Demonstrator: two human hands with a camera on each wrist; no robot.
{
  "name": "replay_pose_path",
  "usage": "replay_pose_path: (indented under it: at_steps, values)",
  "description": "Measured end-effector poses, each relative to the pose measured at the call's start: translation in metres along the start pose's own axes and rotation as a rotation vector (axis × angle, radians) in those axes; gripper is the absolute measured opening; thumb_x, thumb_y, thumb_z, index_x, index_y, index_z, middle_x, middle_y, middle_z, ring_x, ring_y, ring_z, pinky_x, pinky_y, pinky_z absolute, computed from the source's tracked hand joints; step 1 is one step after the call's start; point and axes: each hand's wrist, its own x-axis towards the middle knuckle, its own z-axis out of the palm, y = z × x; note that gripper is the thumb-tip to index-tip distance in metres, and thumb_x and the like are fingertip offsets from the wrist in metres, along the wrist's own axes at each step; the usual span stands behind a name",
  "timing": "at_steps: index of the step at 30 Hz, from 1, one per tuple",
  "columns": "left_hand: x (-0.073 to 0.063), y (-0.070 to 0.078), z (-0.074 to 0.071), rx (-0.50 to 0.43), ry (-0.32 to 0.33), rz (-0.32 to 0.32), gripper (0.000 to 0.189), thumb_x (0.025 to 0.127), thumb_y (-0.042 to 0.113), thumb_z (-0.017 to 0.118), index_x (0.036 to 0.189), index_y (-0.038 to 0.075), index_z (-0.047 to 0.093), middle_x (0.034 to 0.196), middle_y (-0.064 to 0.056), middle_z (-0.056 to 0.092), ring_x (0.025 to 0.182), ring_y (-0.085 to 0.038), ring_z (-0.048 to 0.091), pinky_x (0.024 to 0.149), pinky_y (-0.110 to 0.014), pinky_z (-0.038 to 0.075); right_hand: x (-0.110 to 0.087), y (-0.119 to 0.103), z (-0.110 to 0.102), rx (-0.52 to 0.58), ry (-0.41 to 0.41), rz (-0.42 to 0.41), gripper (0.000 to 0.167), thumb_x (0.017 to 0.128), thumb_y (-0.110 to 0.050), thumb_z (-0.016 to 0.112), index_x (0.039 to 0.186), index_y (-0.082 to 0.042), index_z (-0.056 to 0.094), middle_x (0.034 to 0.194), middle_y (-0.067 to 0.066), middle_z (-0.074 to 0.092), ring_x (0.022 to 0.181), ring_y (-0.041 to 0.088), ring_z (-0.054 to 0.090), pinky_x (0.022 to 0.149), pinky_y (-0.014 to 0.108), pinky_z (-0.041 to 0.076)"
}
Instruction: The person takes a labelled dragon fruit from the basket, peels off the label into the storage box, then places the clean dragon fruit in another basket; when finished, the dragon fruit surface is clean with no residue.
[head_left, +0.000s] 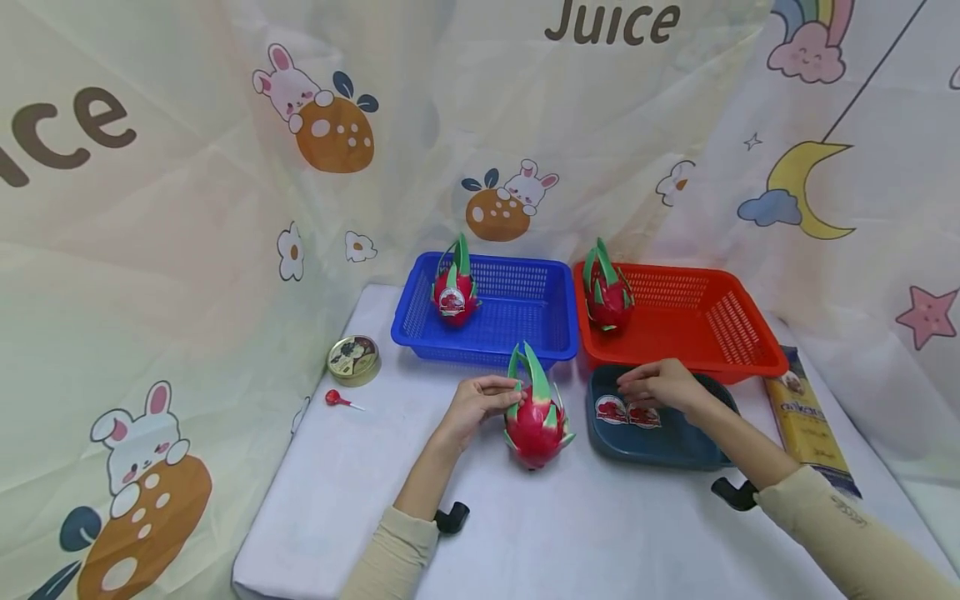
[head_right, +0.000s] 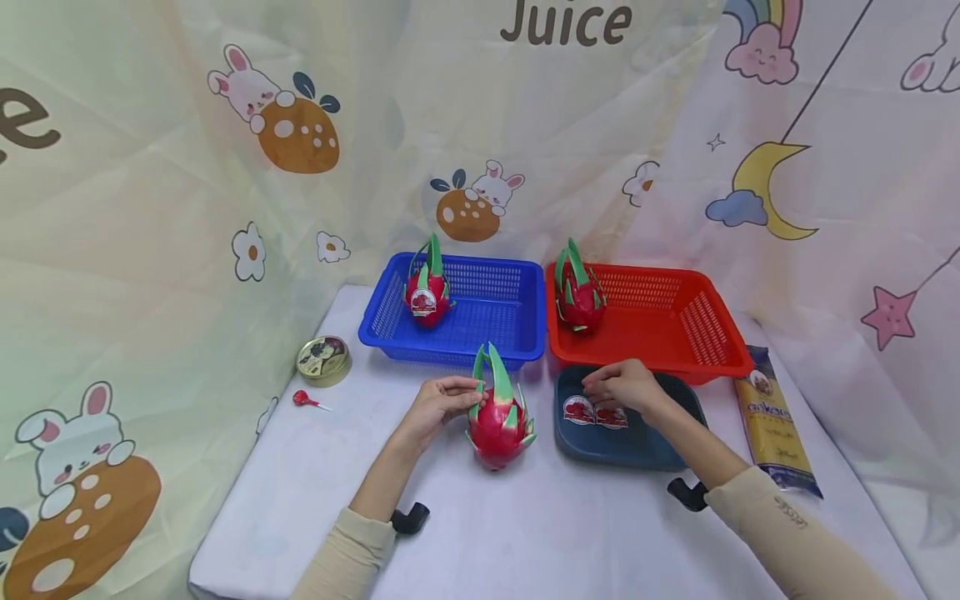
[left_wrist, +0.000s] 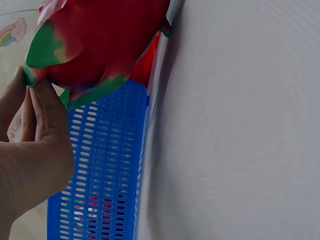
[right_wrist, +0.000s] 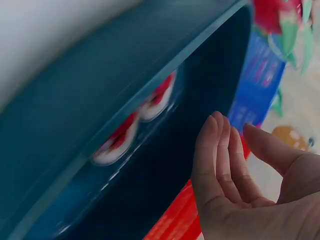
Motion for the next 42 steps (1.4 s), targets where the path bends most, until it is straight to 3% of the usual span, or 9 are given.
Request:
replay_pose_path:
  at_steps: [10, 15, 19, 22, 27, 33, 36, 42]
  values:
    - [-0.002, 0.001, -0.001, -0.005, -0.002, 0.012, 0.03, 0.091, 0.014, 0.082, 0.116, -0.001, 0.076, 0.103, -0.007, 0.08, 0.096, -0.016, 0.076, 0.094, -0.035, 0.06, 0.021, -0.048, 0.051, 0.18, -0.097, -0.086, 0.043, 0.1, -0.016, 0.071, 0.135, 0.009, 0.063, 0.126, 0.023, 0.072, 0.116, 0.037, 0.071, 0.09, 0.037, 0.061]
    - [-0.003, -0.001, 0.002, -0.002, -0.002, 0.0, 0.03, 0.09, 0.016, 0.082, 0.115, 0.001, 0.077, 0.103, -0.006, 0.08, 0.098, -0.016, 0.076, 0.099, -0.041, 0.059, 0.03, -0.058, 0.073, 0.202, -0.085, -0.091, 0.039, 0.1, -0.016, 0.071, 0.133, 0.005, 0.067, 0.125, 0.02, 0.073, 0.114, 0.033, 0.072, 0.094, 0.042, 0.06]
    - [-0.003, 0.0, 0.004, 0.001, 0.0, 0.011, 0.029, 0.09, 0.018, 0.082, 0.114, 0.002, 0.078, 0.103, -0.006, 0.08, 0.098, -0.017, 0.076, 0.097, -0.039, 0.059, 0.037, -0.065, 0.082, 0.196, -0.045, -0.071, 0.043, 0.1, -0.024, 0.073, 0.134, 0.002, 0.068, 0.124, 0.018, 0.074, 0.112, 0.03, 0.073, 0.099, 0.047, 0.056]
    - [-0.002, 0.003, 0.005, 0.008, 0.0, 0.03, 0.031, 0.09, 0.019, 0.082, 0.114, 0.001, 0.077, 0.103, -0.007, 0.08, 0.099, -0.018, 0.076, 0.093, -0.035, 0.06, 0.04, -0.07, 0.085, 0.178, -0.067, -0.087, 0.049, 0.099, -0.027, 0.074, 0.137, 0.003, 0.064, 0.125, 0.019, 0.073, 0.112, 0.032, 0.073, 0.101, 0.052, 0.055]
    - [-0.003, 0.005, 0.005, 0.025, -0.019, 0.027, 0.031, 0.09, 0.017, 0.081, 0.115, 0.0, 0.076, 0.103, -0.008, 0.08, 0.097, -0.017, 0.076, 0.091, -0.034, 0.061, 0.038, -0.07, 0.085, 0.223, -0.103, -0.101, 0.047, 0.099, -0.017, 0.073, 0.137, 0.008, 0.062, 0.117, 0.021, 0.075, 0.104, 0.033, 0.076, 0.095, 0.053, 0.057]
    - [-0.005, 0.01, 0.002, 0.04, -0.098, 0.034, 0.034, 0.101, 0.023, 0.07, 0.125, -0.001, 0.071, 0.116, -0.013, 0.076, 0.105, -0.022, 0.073, 0.097, -0.039, 0.059, 0.028, -0.065, 0.084, 0.314, -0.044, -0.057, 0.043, 0.096, -0.015, 0.078, 0.133, 0.004, 0.067, 0.108, 0.016, 0.078, 0.097, 0.028, 0.078, 0.088, 0.043, 0.062]
    - [-0.003, 0.017, 0.004, 0.033, -0.124, 0.053, 0.041, 0.105, 0.032, 0.064, 0.129, -0.001, 0.068, 0.124, -0.014, 0.073, 0.112, -0.025, 0.07, 0.101, -0.04, 0.057, 0.019, -0.068, 0.081, 0.335, 0.012, -0.079, 0.043, 0.095, -0.016, 0.078, 0.133, 0.003, 0.067, 0.109, 0.016, 0.078, 0.098, 0.027, 0.078, 0.088, 0.042, 0.062]
    - [0.008, 0.028, 0.011, 0.021, -0.047, 0.098, 0.046, 0.106, 0.037, 0.061, 0.129, -0.003, 0.067, 0.122, -0.017, 0.073, 0.117, -0.032, 0.07, 0.104, -0.041, 0.055, 0.001, -0.079, 0.058, 0.398, 0.071, -0.128, 0.048, 0.097, -0.017, 0.077, 0.136, 0.006, 0.064, 0.11, 0.011, 0.078, 0.098, 0.024, 0.078, 0.088, 0.038, 0.062]
